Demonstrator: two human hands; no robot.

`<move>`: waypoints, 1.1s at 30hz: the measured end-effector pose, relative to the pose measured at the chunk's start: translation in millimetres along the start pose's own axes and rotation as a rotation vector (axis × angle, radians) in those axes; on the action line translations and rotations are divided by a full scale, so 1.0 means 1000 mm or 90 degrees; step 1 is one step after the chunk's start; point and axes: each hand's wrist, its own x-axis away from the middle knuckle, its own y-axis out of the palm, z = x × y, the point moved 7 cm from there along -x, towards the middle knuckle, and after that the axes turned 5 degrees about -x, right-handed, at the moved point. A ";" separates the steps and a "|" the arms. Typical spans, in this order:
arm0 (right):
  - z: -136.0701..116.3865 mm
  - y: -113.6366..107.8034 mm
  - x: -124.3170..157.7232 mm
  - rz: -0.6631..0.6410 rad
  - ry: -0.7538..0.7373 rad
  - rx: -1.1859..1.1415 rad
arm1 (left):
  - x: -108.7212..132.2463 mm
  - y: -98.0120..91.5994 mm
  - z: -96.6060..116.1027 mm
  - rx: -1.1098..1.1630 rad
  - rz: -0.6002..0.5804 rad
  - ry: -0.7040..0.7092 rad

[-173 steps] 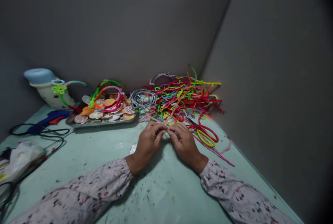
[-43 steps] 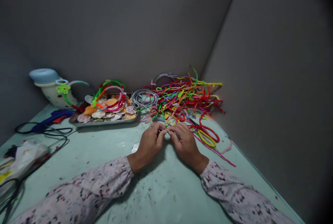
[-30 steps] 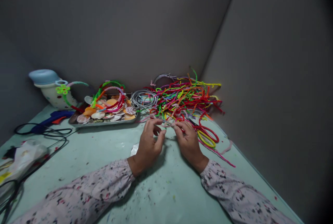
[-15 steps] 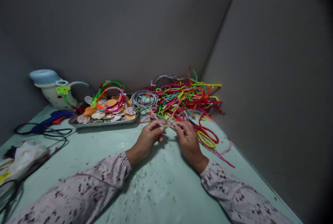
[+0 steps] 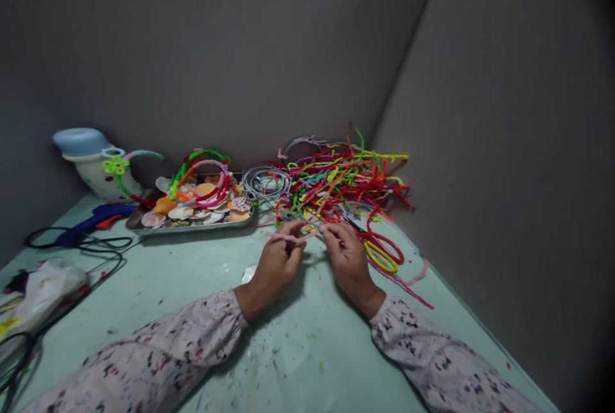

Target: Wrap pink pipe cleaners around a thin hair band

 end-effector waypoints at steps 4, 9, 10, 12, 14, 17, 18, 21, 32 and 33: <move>-0.005 0.004 0.002 -0.038 -0.025 0.006 | -0.003 -0.002 0.007 -0.085 0.005 0.092; -0.008 0.003 0.003 -0.034 -0.037 0.010 | -0.001 -0.002 0.009 -0.057 -0.014 0.087; -0.009 0.003 0.003 -0.034 -0.043 0.011 | -0.002 -0.001 0.007 -0.036 -0.026 0.066; -0.012 0.003 0.003 -0.040 -0.059 0.014 | -0.003 0.000 0.002 0.011 -0.036 0.016; -0.015 0.004 0.004 -0.050 -0.079 0.019 | -0.004 -0.001 -0.003 0.039 -0.027 -0.026; -0.019 0.006 0.005 -0.067 -0.099 0.026 | -0.005 -0.002 -0.006 0.048 -0.011 -0.055; -0.020 0.007 0.005 -0.074 -0.102 0.028 | -0.005 -0.002 -0.006 0.053 -0.010 -0.057; -0.022 0.009 0.006 -0.091 -0.114 0.031 | -0.005 -0.003 -0.004 0.076 -0.003 -0.052; -0.027 0.013 0.007 -0.120 -0.129 0.063 | -0.001 0.005 -0.014 0.180 -0.032 -0.193; -0.028 0.013 0.007 -0.122 -0.128 0.065 | 0.000 0.005 -0.016 0.191 -0.035 -0.211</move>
